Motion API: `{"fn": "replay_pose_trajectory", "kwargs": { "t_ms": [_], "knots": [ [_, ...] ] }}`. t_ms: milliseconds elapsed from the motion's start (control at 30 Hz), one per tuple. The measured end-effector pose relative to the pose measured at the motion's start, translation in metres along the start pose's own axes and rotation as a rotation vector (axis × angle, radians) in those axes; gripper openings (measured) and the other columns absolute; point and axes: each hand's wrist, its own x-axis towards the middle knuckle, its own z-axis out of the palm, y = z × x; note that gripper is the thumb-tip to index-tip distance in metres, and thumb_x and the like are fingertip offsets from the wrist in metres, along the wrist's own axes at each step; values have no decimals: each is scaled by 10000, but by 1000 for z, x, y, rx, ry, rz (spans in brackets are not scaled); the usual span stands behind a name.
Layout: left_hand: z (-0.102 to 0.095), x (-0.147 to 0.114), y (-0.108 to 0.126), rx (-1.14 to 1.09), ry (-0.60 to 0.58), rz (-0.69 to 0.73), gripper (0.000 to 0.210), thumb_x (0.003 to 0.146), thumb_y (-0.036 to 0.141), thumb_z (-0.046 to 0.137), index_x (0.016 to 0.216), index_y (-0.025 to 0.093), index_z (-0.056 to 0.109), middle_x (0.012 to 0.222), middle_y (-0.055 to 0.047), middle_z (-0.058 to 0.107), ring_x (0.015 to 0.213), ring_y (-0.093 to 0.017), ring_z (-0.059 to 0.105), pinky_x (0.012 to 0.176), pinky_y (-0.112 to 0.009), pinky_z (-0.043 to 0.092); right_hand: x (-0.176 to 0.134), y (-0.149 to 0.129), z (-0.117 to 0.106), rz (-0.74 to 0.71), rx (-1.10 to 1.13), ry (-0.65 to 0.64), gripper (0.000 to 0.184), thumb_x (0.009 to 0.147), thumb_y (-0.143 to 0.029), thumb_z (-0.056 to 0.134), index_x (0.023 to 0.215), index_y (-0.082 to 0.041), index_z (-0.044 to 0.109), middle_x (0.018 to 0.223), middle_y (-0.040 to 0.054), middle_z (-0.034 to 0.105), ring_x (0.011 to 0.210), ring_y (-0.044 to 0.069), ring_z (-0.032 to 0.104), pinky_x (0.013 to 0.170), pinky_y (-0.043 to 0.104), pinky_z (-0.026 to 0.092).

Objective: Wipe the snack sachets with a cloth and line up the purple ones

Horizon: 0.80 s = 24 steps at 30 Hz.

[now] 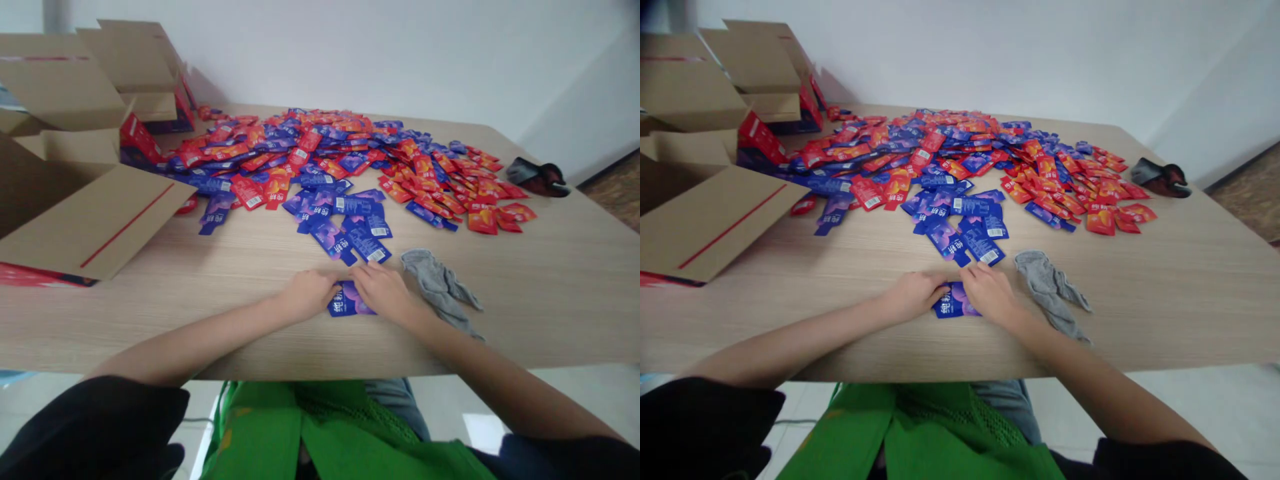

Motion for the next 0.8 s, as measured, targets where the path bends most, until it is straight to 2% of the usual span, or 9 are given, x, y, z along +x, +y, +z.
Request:
{"fn": "replay_pose_trajectory", "kwargs": {
  "t_ms": [100,167,267,367,433,567,600,700,800],
  "knots": [
    [-1,-15,2,166,178,84,287,969,305,466,1154,135,602,1061,-126,673,993,-279,626,838,-402,476,-14,19,-13,102,-49,256,272,935,-289,489,1118,-164,647,1130,147,620,1050,282,541,893,389,406],
    [2,-27,1,186,240,208,331,982,299,447,1257,150,558,1228,-126,622,1134,-279,564,913,-407,447,-32,37,-15,231,-74,345,369,916,-383,529,1209,-174,608,1253,161,553,1124,312,503,934,442,389],
    [19,-40,0,153,222,345,430,1004,317,396,1409,182,451,1428,-86,515,1309,-271,440,1047,-427,361,-65,63,1,336,-78,274,434,933,-402,482,1318,-207,534,1347,153,499,1190,333,469,943,491,385],
    [38,-46,3,153,161,319,479,1011,338,359,1456,167,409,1506,-72,440,1390,-283,351,1120,-463,275,-84,83,18,378,-21,195,381,949,-270,403,1293,-213,557,1285,148,536,1144,320,498,927,496,408],
    [44,-47,6,152,131,271,506,1012,374,348,1465,155,403,1525,-74,414,1410,-296,322,1128,-475,266,-83,84,16,408,84,252,371,937,-223,384,1254,-192,573,1202,156,560,1101,307,520,924,484,427],
    [43,-48,10,126,134,251,540,1011,413,343,1484,156,379,1548,-79,376,1431,-304,290,1142,-497,265,-53,39,-11,413,332,500,375,953,-233,362,1299,-205,504,1165,135,548,1091,270,530,937,439,438],
    [41,-48,11,121,132,244,543,1008,412,356,1487,155,375,1546,-87,376,1433,-309,289,1143,-504,267,-43,19,-16,386,342,486,384,963,-234,352,1320,-210,489,1213,139,530,1125,268,513,951,432,425],
    [39,-51,16,112,100,187,525,984,404,424,1432,133,464,1468,-128,480,1414,-346,324,1133,-535,290,-20,-36,-15,208,241,232,414,975,-243,352,1364,-228,494,1302,140,518,1122,288,491,909,436,400],
    [38,-54,22,106,74,122,493,978,387,435,1389,128,522,1409,-139,541,1403,-357,345,1116,-553,321,-16,-60,-1,172,111,73,461,978,-273,372,1428,-214,453,1350,152,516,1085,305,478,859,451,371]
  ]
}}
